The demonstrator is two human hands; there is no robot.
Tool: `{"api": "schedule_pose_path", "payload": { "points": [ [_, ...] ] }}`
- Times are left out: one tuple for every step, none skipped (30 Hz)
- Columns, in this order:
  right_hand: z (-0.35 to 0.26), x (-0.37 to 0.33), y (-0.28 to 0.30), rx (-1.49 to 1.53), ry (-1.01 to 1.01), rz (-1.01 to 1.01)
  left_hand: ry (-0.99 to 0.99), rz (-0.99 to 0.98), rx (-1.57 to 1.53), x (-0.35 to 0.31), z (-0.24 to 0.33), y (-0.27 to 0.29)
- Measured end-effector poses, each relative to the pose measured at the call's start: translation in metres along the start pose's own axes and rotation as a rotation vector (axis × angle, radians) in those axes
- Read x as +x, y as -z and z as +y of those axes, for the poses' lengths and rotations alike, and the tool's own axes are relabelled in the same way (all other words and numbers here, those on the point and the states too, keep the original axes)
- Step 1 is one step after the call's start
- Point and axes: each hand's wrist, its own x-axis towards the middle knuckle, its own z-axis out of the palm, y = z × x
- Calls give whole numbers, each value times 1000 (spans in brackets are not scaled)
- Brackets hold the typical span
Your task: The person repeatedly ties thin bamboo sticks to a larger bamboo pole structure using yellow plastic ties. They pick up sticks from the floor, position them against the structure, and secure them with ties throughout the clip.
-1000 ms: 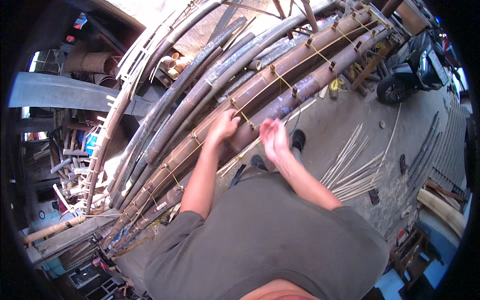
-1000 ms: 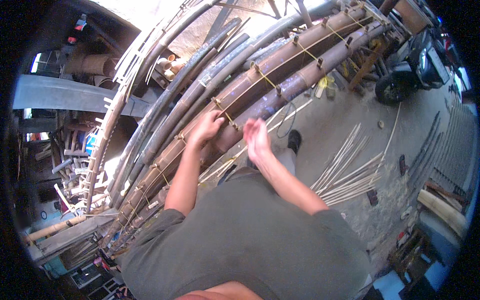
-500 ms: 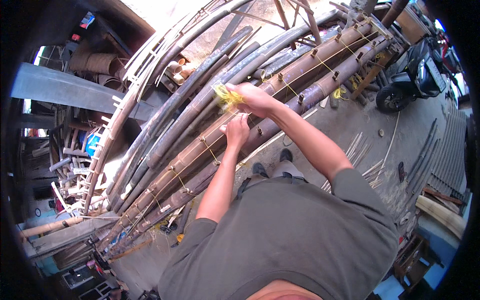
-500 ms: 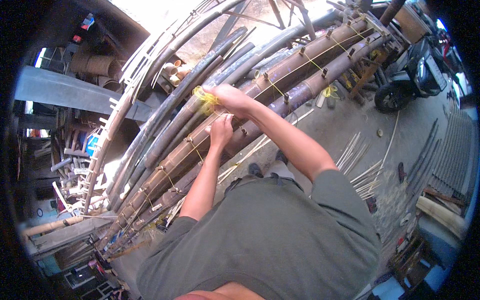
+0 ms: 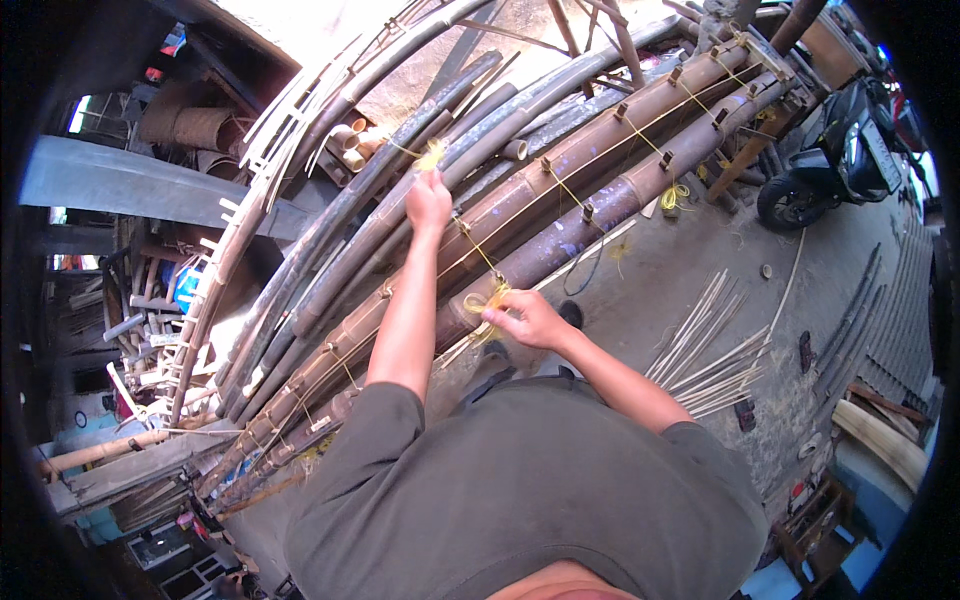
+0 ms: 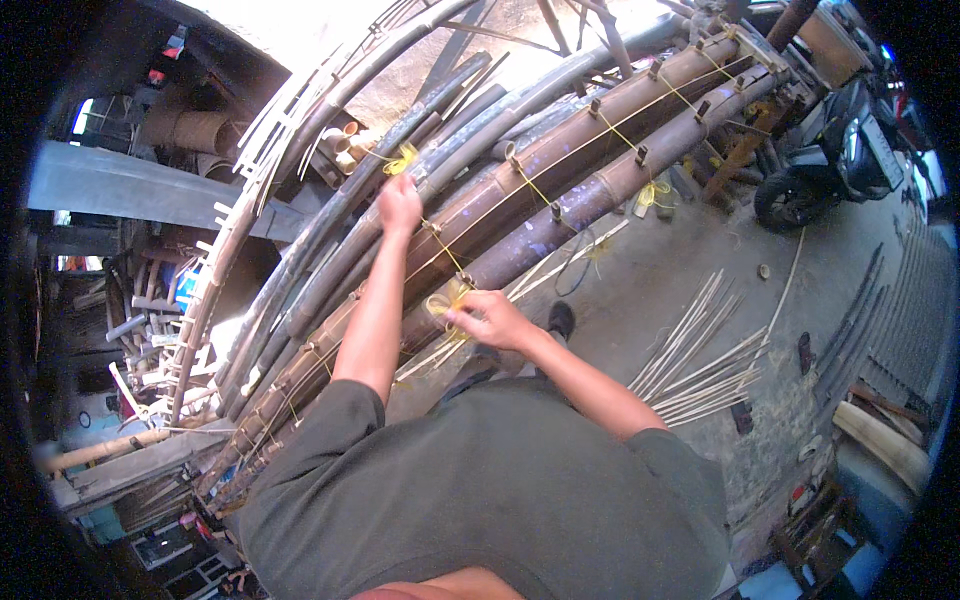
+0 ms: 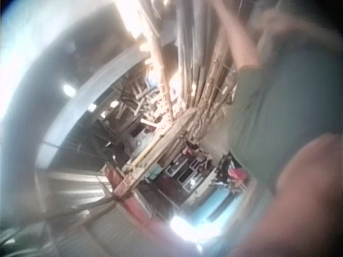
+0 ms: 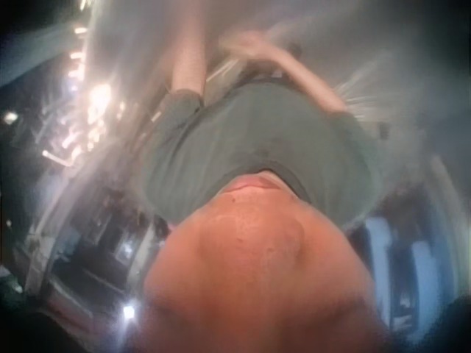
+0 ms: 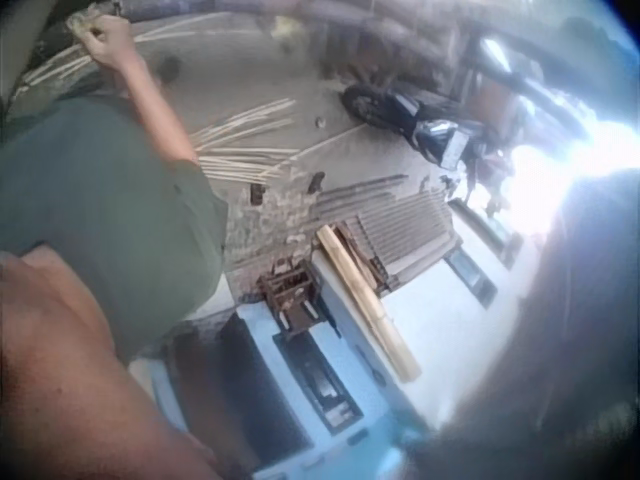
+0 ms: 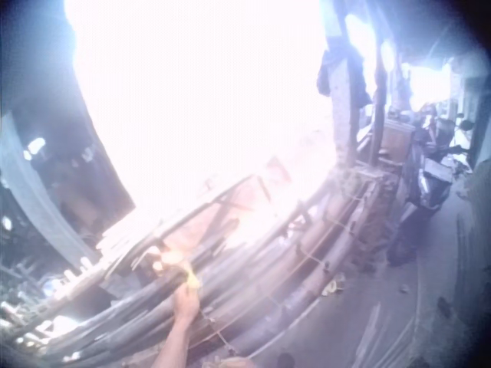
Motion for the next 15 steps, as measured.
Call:
{"api": "schedule_pose_path", "payload": {
  "points": [
    [1, -2, 0, 78, -63, 55, 65, -48, 119, 3, -37, -23],
    [10, -4, 1, 152, -134, 141, 62, -48, 127, 9, -32, -33],
    [18, -10, -2, 230, -199, 227, 59, -45, 139, 9, -23, -37],
    [34, -12, 1, 285, -143, 316, 56, -42, 151, 8, -14, -42],
    [47, -13, -4, 351, -99, 403, 37, -76, 165, 4, -13, -43],
    [43, -10, -14, 664, -149, 506, 18, -70, 192, 17, -46, -47],
    [45, -8, -23, 839, -203, 639, -3, -60, 216, 30, -80, -50],
    [55, -13, -23, 981, -236, 834, 29, -83, 18, 21, -65, -47],
    [61, -15, -27, 1133, -267, 973, 464, -148, -548, 31, -88, -40],
    [68, -14, -28, 1243, -332, 1070, 595, -171, -630, 44, -113, -30],
    [85, -16, -27, 1348, -401, 1190, 732, -216, -705, 46, -120, -24],
    [96, -17, -30, 1408, -440, 1285, 841, -258, -862, 45, -112, -15],
    [113, -16, -31, 1461, -426, 1296, 951, -291, -1016, 44, -105, -2],
    [132, -13, -31, 1514, -426, 1282, 952, -290, -1098, 48, -115, 10],
    [143, -14, -27, 1569, -421, 1281, 939, -277, -1103, 54, -117, 15]
  ]
}}
